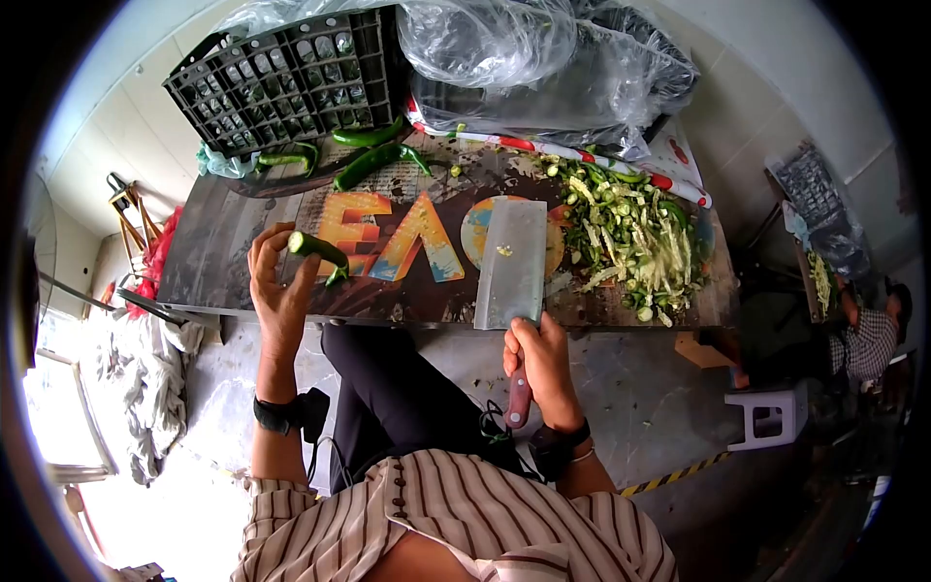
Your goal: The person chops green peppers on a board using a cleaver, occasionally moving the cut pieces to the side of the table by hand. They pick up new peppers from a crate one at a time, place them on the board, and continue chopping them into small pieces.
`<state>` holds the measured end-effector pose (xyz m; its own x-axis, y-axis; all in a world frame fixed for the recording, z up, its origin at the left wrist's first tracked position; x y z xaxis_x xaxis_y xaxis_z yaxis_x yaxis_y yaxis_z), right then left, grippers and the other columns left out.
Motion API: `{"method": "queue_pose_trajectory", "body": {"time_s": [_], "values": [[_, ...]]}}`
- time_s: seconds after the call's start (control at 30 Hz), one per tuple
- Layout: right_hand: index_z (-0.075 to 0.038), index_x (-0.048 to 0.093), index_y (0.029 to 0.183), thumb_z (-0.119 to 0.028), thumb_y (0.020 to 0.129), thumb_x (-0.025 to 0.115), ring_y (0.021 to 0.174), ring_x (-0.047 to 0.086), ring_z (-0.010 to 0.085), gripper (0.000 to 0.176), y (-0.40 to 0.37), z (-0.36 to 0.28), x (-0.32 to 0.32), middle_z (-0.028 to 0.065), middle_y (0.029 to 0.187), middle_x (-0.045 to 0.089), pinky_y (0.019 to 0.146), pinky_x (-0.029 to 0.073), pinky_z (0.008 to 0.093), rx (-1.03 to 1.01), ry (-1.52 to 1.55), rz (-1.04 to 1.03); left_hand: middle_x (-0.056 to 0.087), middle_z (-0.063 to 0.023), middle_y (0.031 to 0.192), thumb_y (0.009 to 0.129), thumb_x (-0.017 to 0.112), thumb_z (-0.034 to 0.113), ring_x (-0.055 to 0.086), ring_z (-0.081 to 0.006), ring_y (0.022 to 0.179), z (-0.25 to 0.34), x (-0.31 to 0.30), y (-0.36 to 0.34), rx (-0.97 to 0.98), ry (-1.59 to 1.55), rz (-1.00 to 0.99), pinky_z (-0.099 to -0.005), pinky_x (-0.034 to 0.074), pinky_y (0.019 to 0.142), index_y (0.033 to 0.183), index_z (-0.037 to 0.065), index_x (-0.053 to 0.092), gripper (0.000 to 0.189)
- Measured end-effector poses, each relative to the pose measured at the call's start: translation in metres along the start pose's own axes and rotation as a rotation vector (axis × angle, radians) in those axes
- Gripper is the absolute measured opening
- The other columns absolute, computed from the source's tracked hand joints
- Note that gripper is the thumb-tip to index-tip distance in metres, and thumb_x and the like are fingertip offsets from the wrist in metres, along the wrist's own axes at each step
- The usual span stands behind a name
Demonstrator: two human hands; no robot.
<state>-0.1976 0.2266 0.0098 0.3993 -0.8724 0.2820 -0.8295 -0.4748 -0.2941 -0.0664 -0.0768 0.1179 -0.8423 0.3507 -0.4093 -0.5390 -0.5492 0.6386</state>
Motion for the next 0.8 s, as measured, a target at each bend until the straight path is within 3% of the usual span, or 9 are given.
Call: {"method": "queue_pose_trajectory", "body": {"time_s": [0.1,0.23,0.43,0.5,0.8], "values": [[-0.005,0.046,0.088,-0.012,0.096,0.053,0.048,0.048,0.0120,0.013,0.000,0.000,0.000,0.0024,0.067,0.050,0.045,0.041,0.0287,0.008,-0.009,0.007,0.061,-0.0096,0.118,0.074,0.074,0.006,0.052,-0.0289,0.112,-0.002,-0.006,0.002,-0.026,0.013,0.050,-0.0389,0.038,0.100,0.104,0.003,0.064,0.032],[-0.005,0.046,0.088,-0.013,0.096,0.053,0.048,0.048,0.0118,0.013,0.001,0.002,-0.001,0.0025,0.067,0.050,0.045,0.041,0.0281,0.000,-0.007,0.004,0.061,-0.0093,0.117,0.074,0.077,0.010,0.052,-0.0281,0.112,0.019,0.006,0.011,0.102,-0.020,0.034,-0.0396,0.039,0.100,0.104,0.004,0.066,0.033],[-0.005,0.046,0.087,-0.013,0.096,0.053,0.048,0.049,0.0118,0.014,0.000,0.000,-0.001,0.0026,0.067,0.050,0.045,0.041,0.0281,-0.001,-0.019,0.017,0.060,-0.0097,0.120,0.077,0.076,0.015,0.051,-0.0283,0.114,0.019,0.032,0.012,0.003,-0.218,-0.022,-0.0396,0.038,0.101,0.105,0.004,0.065,0.032],[-0.005,0.046,0.087,-0.013,0.096,0.053,0.048,0.049,0.0118,0.014,0.000,-0.001,-0.001,0.0026,0.067,0.050,0.045,0.041,0.0280,-0.004,-0.014,0.010,0.058,-0.0098,0.124,0.082,0.072,0.015,0.050,-0.0259,0.120,0.008,0.036,0.007,-0.026,-0.137,-0.020,-0.0376,0.036,0.104,0.105,0.003,0.065,0.027],[-0.005,0.046,0.086,-0.012,0.096,0.053,0.048,0.048,0.0122,0.015,0.001,0.001,-0.001,0.0031,0.067,0.050,0.045,0.041,0.0285,0.005,-0.004,0.012,0.059,-0.0125,0.122,0.080,0.075,0.022,0.047,-0.0305,0.117,-0.053,-0.004,-0.004,-0.193,0.138,0.045,-0.0407,0.035,0.103,0.098,0.000,0.066,0.030]]}}
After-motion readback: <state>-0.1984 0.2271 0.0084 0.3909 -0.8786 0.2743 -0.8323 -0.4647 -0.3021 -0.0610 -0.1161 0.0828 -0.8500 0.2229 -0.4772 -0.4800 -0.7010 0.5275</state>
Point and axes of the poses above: each hand's wrist, its own y-axis towards the middle knuckle, its own x-axis out of the palm, z = x × y, the point moved 8 cm from there along y, towards the middle knuckle
